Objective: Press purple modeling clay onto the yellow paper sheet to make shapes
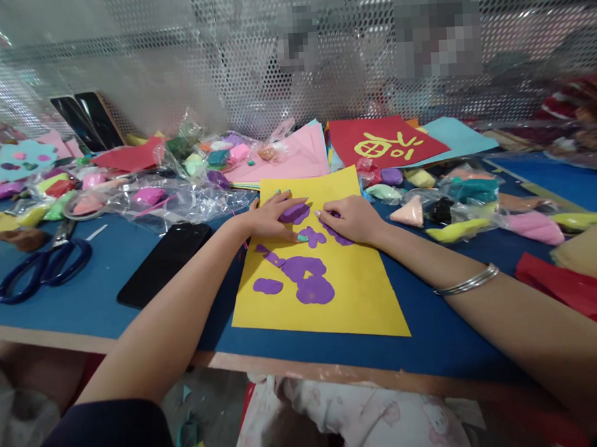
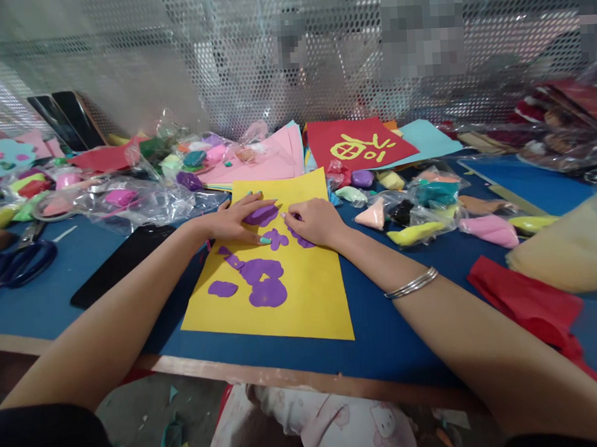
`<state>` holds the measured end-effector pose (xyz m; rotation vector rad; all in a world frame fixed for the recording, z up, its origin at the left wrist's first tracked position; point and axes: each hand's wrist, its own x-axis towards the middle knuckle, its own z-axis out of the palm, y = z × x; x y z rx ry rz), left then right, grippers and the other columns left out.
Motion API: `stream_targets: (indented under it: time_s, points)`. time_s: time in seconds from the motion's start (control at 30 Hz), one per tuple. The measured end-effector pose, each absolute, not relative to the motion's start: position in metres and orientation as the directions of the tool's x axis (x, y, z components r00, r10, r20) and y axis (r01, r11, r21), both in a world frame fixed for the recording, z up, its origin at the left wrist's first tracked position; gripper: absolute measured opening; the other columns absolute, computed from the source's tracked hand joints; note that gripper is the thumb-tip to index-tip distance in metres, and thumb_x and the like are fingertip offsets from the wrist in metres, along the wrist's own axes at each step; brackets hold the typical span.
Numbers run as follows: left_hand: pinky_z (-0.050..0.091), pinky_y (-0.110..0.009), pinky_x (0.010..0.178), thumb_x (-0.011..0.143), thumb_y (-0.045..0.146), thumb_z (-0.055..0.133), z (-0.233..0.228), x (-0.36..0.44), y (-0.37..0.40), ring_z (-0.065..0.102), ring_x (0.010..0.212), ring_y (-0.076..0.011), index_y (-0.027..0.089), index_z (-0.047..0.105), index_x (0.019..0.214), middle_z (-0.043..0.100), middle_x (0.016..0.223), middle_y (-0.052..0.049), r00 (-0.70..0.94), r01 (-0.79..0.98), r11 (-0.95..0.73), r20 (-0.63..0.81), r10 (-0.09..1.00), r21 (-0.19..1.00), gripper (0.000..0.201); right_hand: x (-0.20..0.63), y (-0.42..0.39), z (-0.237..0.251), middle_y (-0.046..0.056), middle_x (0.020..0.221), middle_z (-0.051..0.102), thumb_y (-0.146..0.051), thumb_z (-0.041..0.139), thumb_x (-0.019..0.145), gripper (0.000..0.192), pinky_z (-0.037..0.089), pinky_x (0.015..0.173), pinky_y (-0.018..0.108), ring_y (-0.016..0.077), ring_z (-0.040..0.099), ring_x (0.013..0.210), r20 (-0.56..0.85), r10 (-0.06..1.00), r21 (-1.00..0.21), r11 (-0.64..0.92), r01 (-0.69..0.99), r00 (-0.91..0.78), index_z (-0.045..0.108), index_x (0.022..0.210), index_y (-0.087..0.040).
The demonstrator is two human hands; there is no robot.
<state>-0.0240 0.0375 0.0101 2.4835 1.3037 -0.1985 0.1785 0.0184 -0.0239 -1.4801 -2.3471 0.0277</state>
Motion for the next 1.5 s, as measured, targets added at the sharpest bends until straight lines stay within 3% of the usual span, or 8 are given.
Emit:
stream_targets:
  time_s: [0.83,1.07,1.3,1.5]
  points:
    - [0.009,-0.055,0.104,0.061,0.058,0.054,0.007,-0.014,0.035,0.005,0.135,-0.0262,0.038,0.009,0.136,0.009,0.147,-0.005,0.526,0.841,-0.479,-0.179,0.831,0.250,0.089,0.178,0.019,-0.024,0.002,0.055,0.058,-0.038,0.036,0.081,0.038,0.019,0.050,0.023,0.0102,0.044,0.052,0.283,0.884,-0.203,0.434,0.878,-0.372,0.060,0.061,-0.017]
    - [0.004,-0.054,0.105,0.064,0.069,0.044,-0.001,-0.023,0.040,0.004,0.135,-0.0247,0.040,0.005,0.136,0.007,0.148,-0.003,0.622,0.777,-0.583,-0.141,0.770,0.237,0.087,0.178,0.018,-0.023,0.003,0.057,0.060,-0.037,0.037,0.081,0.037,0.021,0.051,0.023,0.0110,0.047,0.054,0.282,0.882,-0.206,0.440,0.874,-0.378,0.060,0.060,-0.017]
    - [0.000,-0.057,0.104,0.065,0.074,0.034,-0.007,-0.018,0.037,0.003,0.135,-0.0270,0.037,0.007,0.137,0.005,0.148,-0.002,0.578,0.814,-0.555,-0.136,0.805,0.173,0.085,0.178,0.018,-0.024,0.002,0.059,0.061,-0.036,0.037,0.081,0.036,0.021,0.050,0.023,0.0107,0.048,0.054,0.290,0.875,-0.211,0.454,0.866,-0.388,0.061,0.063,-0.017]
    - [0.001,-0.057,0.103,0.064,0.075,0.036,-0.004,-0.014,0.034,0.002,0.135,-0.0263,0.037,0.006,0.137,0.005,0.148,-0.004,0.569,0.819,-0.538,-0.158,0.807,0.198,0.088,0.178,0.019,-0.024,0.002,0.058,0.060,-0.037,0.037,0.081,0.036,0.020,0.050,0.023,0.0104,0.047,0.054,0.291,0.874,-0.206,0.455,0.866,-0.390,0.060,0.061,-0.017]
